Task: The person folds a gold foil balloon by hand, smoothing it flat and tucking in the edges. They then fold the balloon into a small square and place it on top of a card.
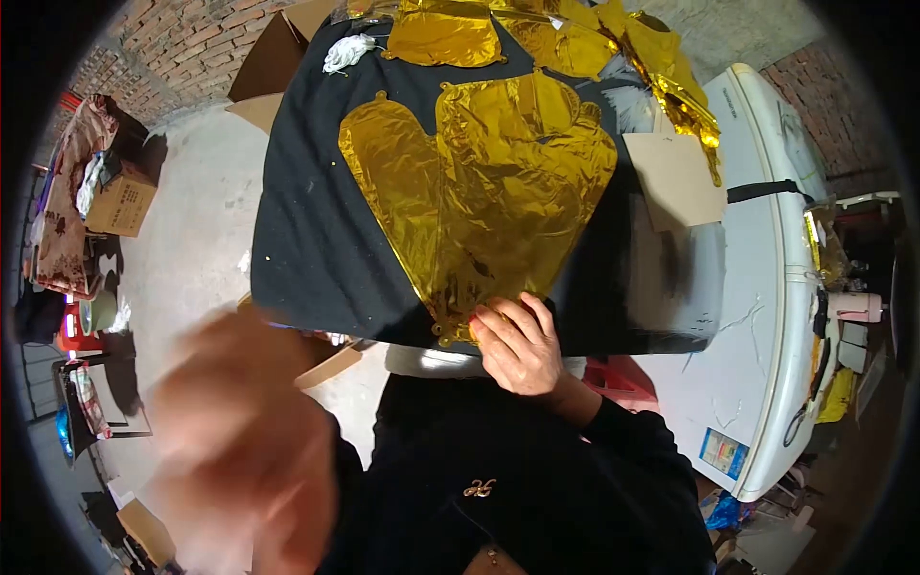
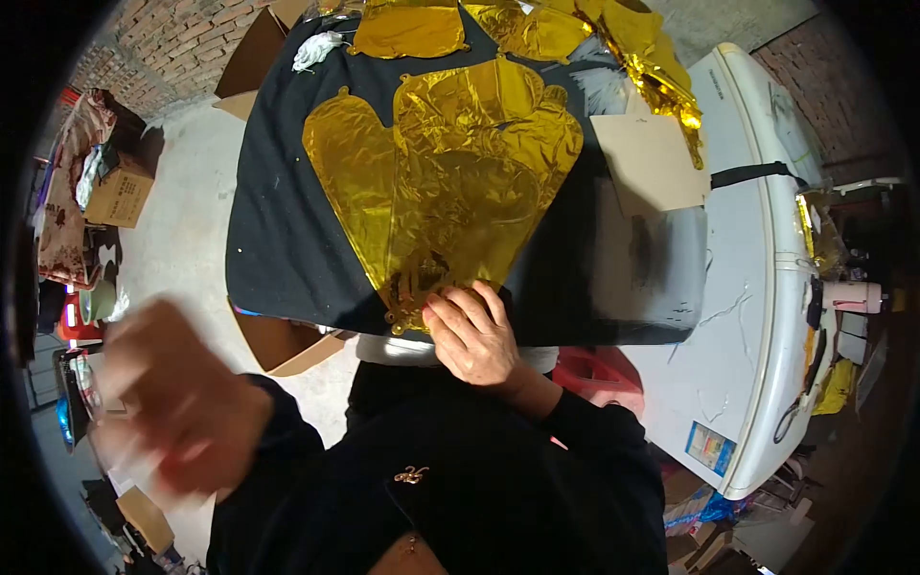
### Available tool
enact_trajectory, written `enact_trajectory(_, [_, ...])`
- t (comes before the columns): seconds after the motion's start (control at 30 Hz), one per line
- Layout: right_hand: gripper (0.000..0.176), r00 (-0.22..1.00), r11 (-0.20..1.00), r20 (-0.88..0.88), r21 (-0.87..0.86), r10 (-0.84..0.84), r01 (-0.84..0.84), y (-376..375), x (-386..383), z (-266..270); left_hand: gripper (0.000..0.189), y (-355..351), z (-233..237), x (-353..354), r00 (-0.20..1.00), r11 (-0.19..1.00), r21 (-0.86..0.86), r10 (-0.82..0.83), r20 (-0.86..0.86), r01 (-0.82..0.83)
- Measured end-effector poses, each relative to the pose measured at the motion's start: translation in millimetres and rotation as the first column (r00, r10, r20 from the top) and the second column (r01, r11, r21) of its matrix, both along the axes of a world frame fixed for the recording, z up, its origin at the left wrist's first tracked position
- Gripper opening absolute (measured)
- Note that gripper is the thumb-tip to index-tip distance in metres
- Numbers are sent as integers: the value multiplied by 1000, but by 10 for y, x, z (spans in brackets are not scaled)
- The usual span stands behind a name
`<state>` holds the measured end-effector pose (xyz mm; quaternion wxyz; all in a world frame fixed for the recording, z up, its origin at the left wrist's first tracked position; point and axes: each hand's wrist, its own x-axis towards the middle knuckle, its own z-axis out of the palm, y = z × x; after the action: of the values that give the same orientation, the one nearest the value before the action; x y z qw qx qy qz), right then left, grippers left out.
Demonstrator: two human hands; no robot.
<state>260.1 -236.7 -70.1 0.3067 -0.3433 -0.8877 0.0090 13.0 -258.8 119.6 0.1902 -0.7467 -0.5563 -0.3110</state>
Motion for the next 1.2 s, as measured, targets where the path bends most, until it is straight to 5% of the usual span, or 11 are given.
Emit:
enact_trajectory(0.03, [34,1000,999,1,-52,3,-3,4,3,42,18,-112,275,-30,879,962,141,273,-392,-236])
enact_trajectory(0.07, [35,1000,995,9,-97,20,-19,39,4,118,15,-200,513,-65,543,855,356,516,-663,-377])
enact_trajectory(0.1, [36,999,991,-18,-129,34,-36,74,11,165,15,-213,612,-113,567,821,425,570,-595,-381])
enact_trajectory(0.13, [36,998,986,-49,-159,49,-56,117,19,208,16,-223,674,-162,900,921,322,319,-296,-220])
enact_trajectory(0.17, [35,997,987,-61,-154,41,-50,158,28,265,16,-144,629,-187,941,921,318,-289,175,224])
enact_trajectory(0.23, [33,996,987,-84,-153,30,-43,215,47,373,17,-79,605,-207,685,743,486,-645,338,460])
enact_trajectory(0.6, [32,995,993,98,-116,-2,13,1433,102,562,23,-118,768,-341,570,613,657,-755,323,439])
enact_trajectory(0.73, [31,1000,976,-13,216,21,-17,2154,12,290,26,-147,864,-396,580,593,680,-759,295,430])
enact_trajectory(0.77, [35,981,990,166,114,-98,79,2267,1,340,27,-141,880,-407,586,591,684,-758,288,428])
enact_trajectory(1.0, [53,906,973,364,148,-218,175,2759,-134,-15,31,-105,883,-447,576,564,695,-775,260,446])
enact_trajectory(1.2, [55,926,984,346,-29,-154,175,2765,-208,19,35,-66,905,-449,529,525,696,-814,241,490])
